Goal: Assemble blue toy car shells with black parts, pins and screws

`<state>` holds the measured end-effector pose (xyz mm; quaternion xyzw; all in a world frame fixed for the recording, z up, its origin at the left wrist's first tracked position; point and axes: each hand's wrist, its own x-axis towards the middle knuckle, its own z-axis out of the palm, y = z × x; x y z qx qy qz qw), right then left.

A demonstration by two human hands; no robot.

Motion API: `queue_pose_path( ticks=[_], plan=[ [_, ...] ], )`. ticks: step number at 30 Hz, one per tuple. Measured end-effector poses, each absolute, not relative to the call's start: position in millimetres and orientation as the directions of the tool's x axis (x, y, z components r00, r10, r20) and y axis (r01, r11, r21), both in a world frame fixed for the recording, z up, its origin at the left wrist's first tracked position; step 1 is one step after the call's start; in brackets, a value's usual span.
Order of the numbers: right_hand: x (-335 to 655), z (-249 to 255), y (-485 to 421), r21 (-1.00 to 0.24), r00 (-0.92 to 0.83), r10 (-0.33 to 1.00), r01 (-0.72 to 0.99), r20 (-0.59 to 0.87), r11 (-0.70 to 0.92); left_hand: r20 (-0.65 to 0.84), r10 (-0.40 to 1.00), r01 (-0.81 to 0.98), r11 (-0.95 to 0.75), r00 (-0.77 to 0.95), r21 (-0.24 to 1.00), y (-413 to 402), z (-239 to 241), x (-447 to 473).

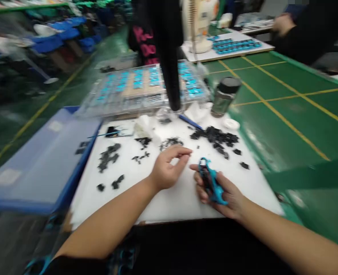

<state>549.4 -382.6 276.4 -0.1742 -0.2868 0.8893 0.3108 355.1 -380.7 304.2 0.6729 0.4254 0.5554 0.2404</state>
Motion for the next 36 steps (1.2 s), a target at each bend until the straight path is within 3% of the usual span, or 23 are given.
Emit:
queue_pose_path(
  ticks=[2,4,8,10,13,18,23,30,36],
  plan=[
    [551,276,-380,-0.625,-0.721,0.669,-0.441,-0.180,-0.643,0.707,0.699,0.344,-0.692,0.104,0.634,-380,310,353],
    [551,274,-375,-0.652,-0.689,0.689,-0.418,-0.226,-0.632,0.779,0.601,0.329,-0.782,0.176,0.529,-379,319,351],
    [547,275,-371,-0.720,-0.639,0.720,-0.361,-0.272,-0.592,0.809,0.553,0.333,-0.814,0.197,0.475,-389,339,348],
    [546,278,-372,-0.723,-0.633,0.717,-0.345,-0.292,-0.598,0.773,0.628,0.354,-0.746,0.093,0.564,-398,345,339],
    [545,284,-375,-0.701,-0.630,0.710,-0.351,-0.315,-0.622,0.550,0.788,0.290,-0.477,-0.278,0.830,-410,345,304],
    [545,287,-375,-0.642,-0.649,0.696,-0.399,-0.306,-0.655,0.374,0.691,0.223,-0.302,-0.618,0.927,-412,334,205],
    [544,286,-373,-0.593,-0.692,0.665,-0.420,-0.281,-0.687,0.250,0.655,0.208,-0.143,-0.713,0.968,-413,323,146],
    [543,287,-370,-0.562,-0.689,0.664,-0.437,-0.292,-0.702,0.237,0.689,0.318,-0.010,-0.685,0.948,-437,304,181],
    [542,286,-368,-0.571,-0.633,0.678,-0.419,-0.375,-0.706,0.213,0.799,0.617,0.233,-0.562,0.752,-472,313,202]
  ],
)
